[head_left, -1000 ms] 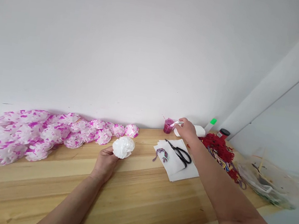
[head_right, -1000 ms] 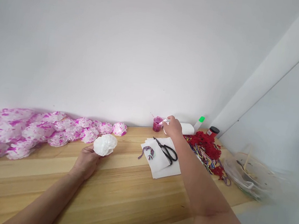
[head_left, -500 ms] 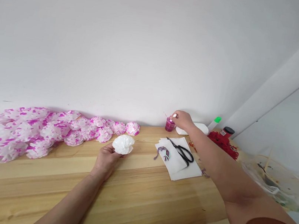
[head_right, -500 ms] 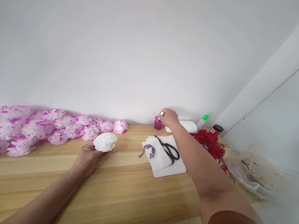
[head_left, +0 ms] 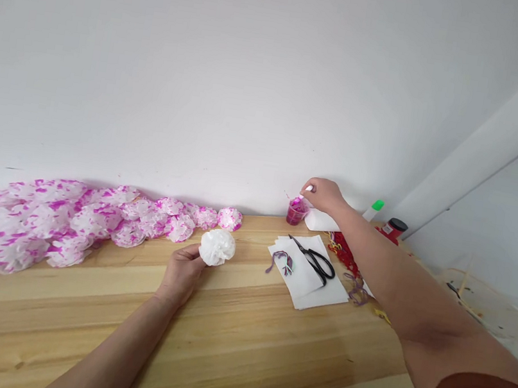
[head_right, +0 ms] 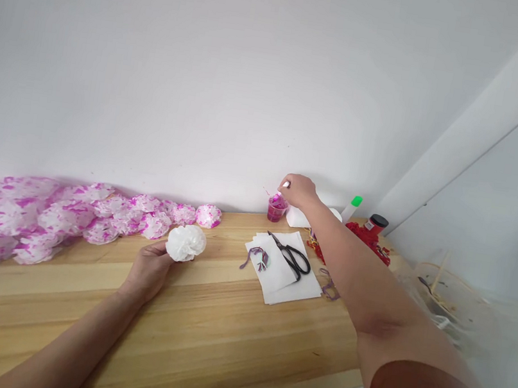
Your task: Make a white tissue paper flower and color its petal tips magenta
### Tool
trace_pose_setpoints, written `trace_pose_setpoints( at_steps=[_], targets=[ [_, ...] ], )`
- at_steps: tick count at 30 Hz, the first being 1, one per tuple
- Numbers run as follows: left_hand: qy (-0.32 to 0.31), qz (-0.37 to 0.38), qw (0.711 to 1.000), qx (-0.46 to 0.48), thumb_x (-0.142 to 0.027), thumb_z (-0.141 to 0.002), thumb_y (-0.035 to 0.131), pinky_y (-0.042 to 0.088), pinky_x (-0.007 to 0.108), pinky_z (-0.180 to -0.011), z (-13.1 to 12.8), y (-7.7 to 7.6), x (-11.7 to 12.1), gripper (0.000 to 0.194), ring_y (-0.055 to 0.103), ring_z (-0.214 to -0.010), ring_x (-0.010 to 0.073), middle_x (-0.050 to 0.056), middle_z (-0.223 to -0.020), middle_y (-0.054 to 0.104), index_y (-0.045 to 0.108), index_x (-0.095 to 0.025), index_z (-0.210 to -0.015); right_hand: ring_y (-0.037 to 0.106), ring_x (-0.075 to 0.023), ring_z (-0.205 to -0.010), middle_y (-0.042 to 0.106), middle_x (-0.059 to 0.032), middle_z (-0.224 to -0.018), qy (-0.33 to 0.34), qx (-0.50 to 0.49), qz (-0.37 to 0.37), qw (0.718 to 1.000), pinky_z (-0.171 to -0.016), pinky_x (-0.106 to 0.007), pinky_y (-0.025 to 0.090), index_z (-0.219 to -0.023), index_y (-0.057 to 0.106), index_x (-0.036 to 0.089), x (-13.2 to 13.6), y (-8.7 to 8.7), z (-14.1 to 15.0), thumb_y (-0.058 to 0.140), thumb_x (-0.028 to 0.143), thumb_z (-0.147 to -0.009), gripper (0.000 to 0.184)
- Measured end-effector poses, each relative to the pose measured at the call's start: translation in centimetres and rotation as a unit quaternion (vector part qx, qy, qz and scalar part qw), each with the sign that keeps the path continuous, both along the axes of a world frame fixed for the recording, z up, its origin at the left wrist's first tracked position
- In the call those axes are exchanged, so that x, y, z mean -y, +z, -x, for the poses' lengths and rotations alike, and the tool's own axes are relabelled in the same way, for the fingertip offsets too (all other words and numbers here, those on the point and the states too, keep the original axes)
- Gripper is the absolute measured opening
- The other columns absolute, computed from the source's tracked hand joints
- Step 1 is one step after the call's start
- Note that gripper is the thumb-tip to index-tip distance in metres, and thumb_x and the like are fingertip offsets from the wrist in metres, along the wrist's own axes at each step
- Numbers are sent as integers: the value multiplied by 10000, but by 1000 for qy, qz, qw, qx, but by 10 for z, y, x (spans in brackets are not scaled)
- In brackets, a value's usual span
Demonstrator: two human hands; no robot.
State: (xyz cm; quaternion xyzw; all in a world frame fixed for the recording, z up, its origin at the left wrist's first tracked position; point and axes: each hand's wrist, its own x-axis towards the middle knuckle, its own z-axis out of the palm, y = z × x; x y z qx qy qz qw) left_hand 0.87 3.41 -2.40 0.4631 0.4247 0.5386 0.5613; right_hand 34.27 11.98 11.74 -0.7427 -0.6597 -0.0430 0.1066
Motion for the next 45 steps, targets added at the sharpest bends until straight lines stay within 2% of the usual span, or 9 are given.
trace_pose_setpoints(
  at_steps=[7, 13, 18, 31, 35, 37, 40, 42, 45],
  targets=[
    [14, 3, 1000, -6, -259, -621, 777, 479, 269, -655, -1, 1, 0, 108, 596, -610, 154, 12, -602, 684, 747, -158, -642, 634, -186, -906, 741, -27, -978, 17, 15, -8, 1000, -729, -274, 388, -929, 733, 233, -5, 0, 3, 599, 266, -832, 169],
    [6, 16, 1000, 4, -269, -649, 765, 497, 274, -671, -1, -2, 1, 135, 614, -636, 155, 29, -667, 712, 751, -152, -716, 635, -192, -904, 742, -34, -967, 6, 19, -22, 1000, -744, -283, 383, -932, 731, 234, -4, -1, 3, 606, 287, -825, 173],
    [-3, -8, 1000, 14, -270, -691, 712, 463, 252, -613, -2, -1, 1, 122, 564, -592, 129, 20, -640, 676, 714, -148, -676, 631, -224, -902, 739, -40, -920, -10, 13, -35, 999, -783, -327, 370, -916, 731, 244, -1, -6, 2, 590, 316, -826, 182],
    [-20, -2, 999, 37, -221, -657, 639, 381, 237, -532, -5, 7, 3, 96, 473, -516, 100, -6, -541, 588, 602, -151, -603, 621, -233, -813, 722, -27, -809, -13, -4, -45, 999, -751, -354, 321, -871, 733, 251, 0, -11, -5, 570, 337, -795, 199],
    [-42, -2, 998, 46, -220, -666, 632, 359, 236, -531, -3, 9, 5, 135, 446, -506, 92, -15, -514, 546, 576, -155, -563, 612, -241, -765, 705, -33, -742, -38, -19, -59, 997, -775, -390, 316, -811, 729, 245, 10, -6, -3, 598, 322, -783, 154],
    [-59, -1, 997, 55, -214, -680, 614, 347, 233, -534, -3, 9, 6, 158, 431, -511, 87, -11, -525, 537, 565, -152, -543, 597, -232, -731, 674, -23, -688, -48, -61, -111, 991, -783, -397, 325, -792, 723, 243, 25, -2, 1, 617, 310, -778, 126],
    [-79, 7, 994, 81, -204, -679, 596, 334, 228, -534, -3, 8, 6, 160, 421, -526, 86, -12, -537, 519, 541, -155, -537, 567, -197, -674, 624, -4, -658, -38, -264, -200, 943, -705, -348, 365, -843, 720, 241, 58, -4, 17, 676, 379, -762, 165],
    [-91, 17, 991, 99, -195, -662, 602, 329, 228, -532, -4, 8, 6, 146, 424, -531, 88, -12, -534, 511, 528, -158, -542, 548, -167, -644, 613, 7, -653, -14, -465, -200, 862, -652, -316, 373, -834, 703, 233, 82, -14, 37, 716, 406, -737, 198],
    [-108, 29, 987, 119, -205, -663, 623, 322, 231, -523, -5, 9, 7, 141, 420, -519, 88, -12, -526, 509, 530, -158, -568, 539, -142, -664, 621, 9, -678, 36, -644, -99, 757, -617, -282, 358, -830, 692, 222, 113, -38, 75, 767, 436, -710, 256]
  ],
)
